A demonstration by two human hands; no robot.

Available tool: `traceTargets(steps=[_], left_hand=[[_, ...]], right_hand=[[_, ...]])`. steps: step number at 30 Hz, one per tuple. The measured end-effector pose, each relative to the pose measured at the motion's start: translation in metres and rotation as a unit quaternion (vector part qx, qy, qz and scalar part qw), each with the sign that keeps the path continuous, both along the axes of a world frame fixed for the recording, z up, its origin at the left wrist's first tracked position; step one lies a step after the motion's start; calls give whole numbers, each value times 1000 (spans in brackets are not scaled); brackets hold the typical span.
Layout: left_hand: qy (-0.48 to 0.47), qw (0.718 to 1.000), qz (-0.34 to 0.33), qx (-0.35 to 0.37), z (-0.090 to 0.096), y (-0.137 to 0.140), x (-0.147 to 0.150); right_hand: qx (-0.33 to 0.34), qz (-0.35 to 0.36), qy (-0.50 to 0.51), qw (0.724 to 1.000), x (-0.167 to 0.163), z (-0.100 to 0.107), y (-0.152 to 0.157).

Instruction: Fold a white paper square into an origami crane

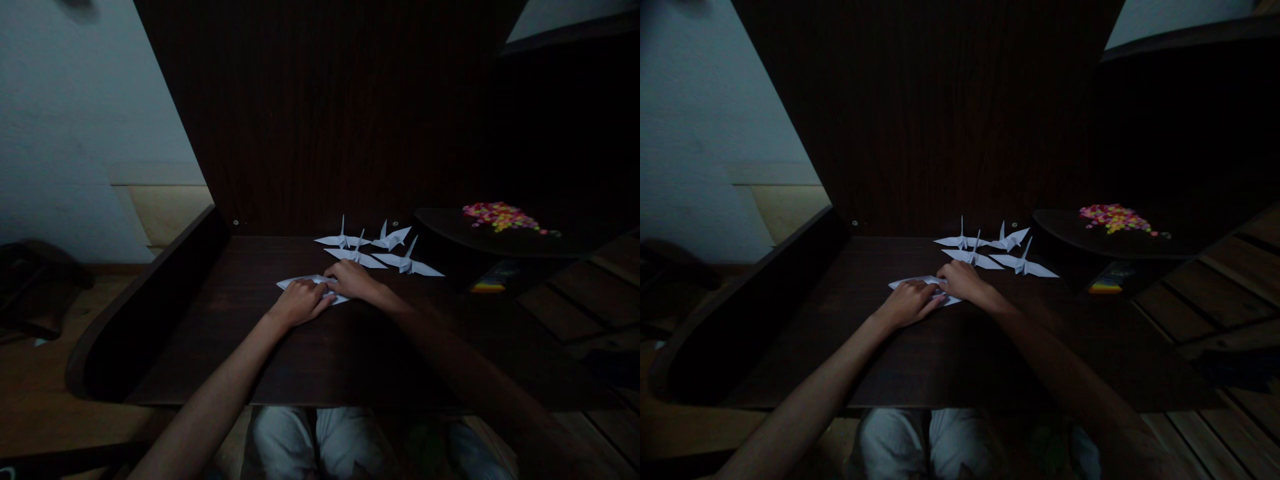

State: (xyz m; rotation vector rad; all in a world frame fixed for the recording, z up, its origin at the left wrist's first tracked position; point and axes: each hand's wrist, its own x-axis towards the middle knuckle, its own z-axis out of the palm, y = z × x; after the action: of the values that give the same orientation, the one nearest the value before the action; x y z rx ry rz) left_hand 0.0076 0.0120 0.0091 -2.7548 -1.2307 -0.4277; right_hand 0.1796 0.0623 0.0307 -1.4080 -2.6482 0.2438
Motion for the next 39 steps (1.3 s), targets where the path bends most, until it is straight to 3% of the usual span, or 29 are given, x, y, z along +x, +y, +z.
traceTargets(steps=[8,11,15,20,26,34,39], left_hand=[[-4,1000,2,1,-3,0,-2],[-27,1000,4,-10,-5,2,-5],[-52,998,0,-24,-7,5,-9],[-60,998,-18,-21,-11,6,-10],[-57,998,-21,0,-16,5,-10],[-39,998,-31,31,-21,7,-10],[-8,998,-41,53,-21,7,-9]], right_hand=[[6,17,-11,1000,0,2,-1],[-32,54,69,996,10,3,1],[-78,114,208,968,28,0,3],[-120,169,199,958,44,-9,-3],[-116,168,194,960,50,-21,-4],[-134,147,210,957,64,-15,-7],[-116,138,229,957,73,-23,-8]])
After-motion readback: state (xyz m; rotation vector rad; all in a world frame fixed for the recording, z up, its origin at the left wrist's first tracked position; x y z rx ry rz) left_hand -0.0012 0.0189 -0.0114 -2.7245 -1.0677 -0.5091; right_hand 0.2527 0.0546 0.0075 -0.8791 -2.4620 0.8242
